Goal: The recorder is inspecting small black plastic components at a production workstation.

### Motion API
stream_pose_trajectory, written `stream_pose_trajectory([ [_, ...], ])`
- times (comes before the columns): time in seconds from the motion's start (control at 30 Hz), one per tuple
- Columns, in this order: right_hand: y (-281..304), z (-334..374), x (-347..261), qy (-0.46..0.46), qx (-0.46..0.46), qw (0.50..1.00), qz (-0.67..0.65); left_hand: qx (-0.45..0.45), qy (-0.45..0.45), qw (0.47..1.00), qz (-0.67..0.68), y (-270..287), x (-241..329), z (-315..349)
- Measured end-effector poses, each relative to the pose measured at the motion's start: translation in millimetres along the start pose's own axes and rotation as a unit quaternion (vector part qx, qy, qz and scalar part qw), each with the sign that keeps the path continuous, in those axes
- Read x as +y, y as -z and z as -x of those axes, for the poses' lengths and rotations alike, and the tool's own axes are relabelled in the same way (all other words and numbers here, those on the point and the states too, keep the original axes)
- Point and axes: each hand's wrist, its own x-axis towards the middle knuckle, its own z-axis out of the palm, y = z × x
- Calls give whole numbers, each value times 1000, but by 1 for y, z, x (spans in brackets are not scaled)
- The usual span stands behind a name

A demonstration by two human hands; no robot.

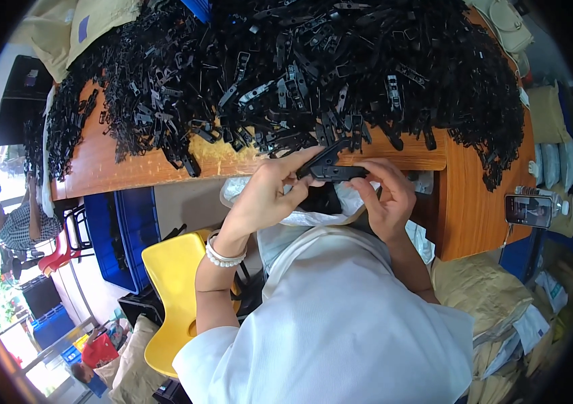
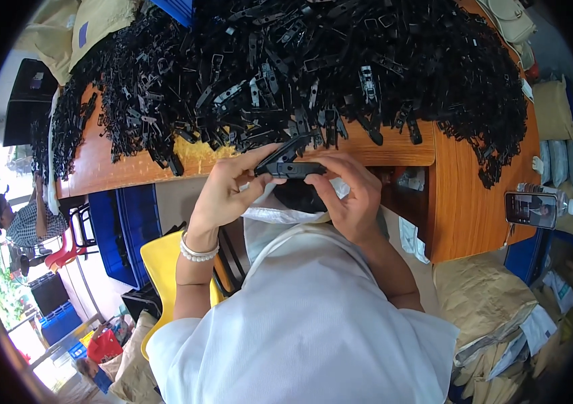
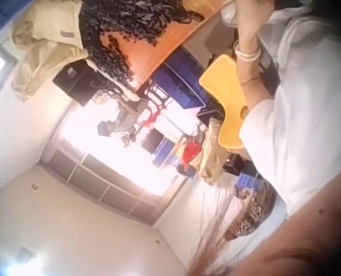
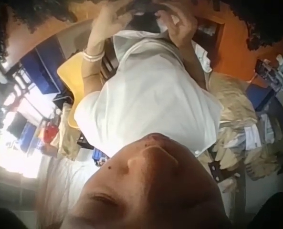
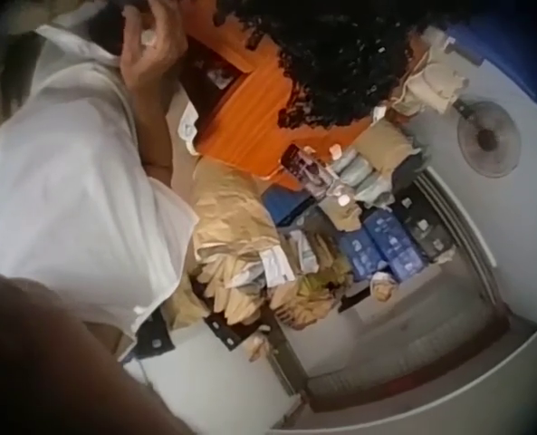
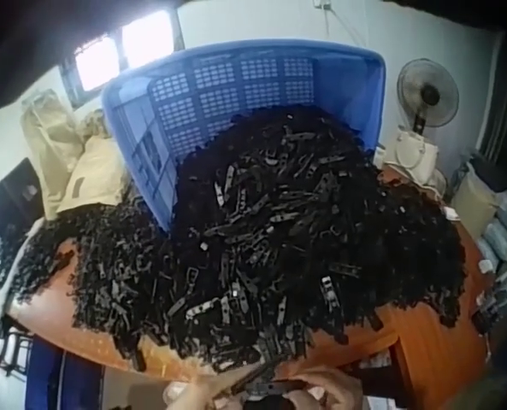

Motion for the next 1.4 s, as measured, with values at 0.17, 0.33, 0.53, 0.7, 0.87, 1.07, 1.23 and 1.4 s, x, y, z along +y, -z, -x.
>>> stream_pose_trajectory([
  [0.17, 2, 6, -12, -18, -27, 999, 36, 15, -49, 998, -41, -20, 3, 12],
  [0.33, 1, -3, -13, -19, -45, 998, 27, 61, -42, 995, -67, -29, 1, 19],
  [0.53, 7, 4, -3, -1, -85, 994, 67, 64, -69, 995, -35, -36, -17, 23],
  [0.7, 4, 8, -2, -18, -89, 996, 19, 54, -26, 998, 27, -44, -38, 33],
  [0.87, -1, 25, 0, -26, -128, 988, 87, 105, -193, 960, -172, -26, -56, 33],
  [1.07, -4, 41, 3, -49, -132, 986, 91, 286, -53, 932, -217, 9, -84, 35],
  [1.23, 3, 41, 6, -56, -144, 983, 98, 222, -109, 911, -330, 1, -67, 4],
  [1.4, 32, 39, 13, -57, -113, 982, 137, 171, -128, 927, -308, -2, -65, -19],
])
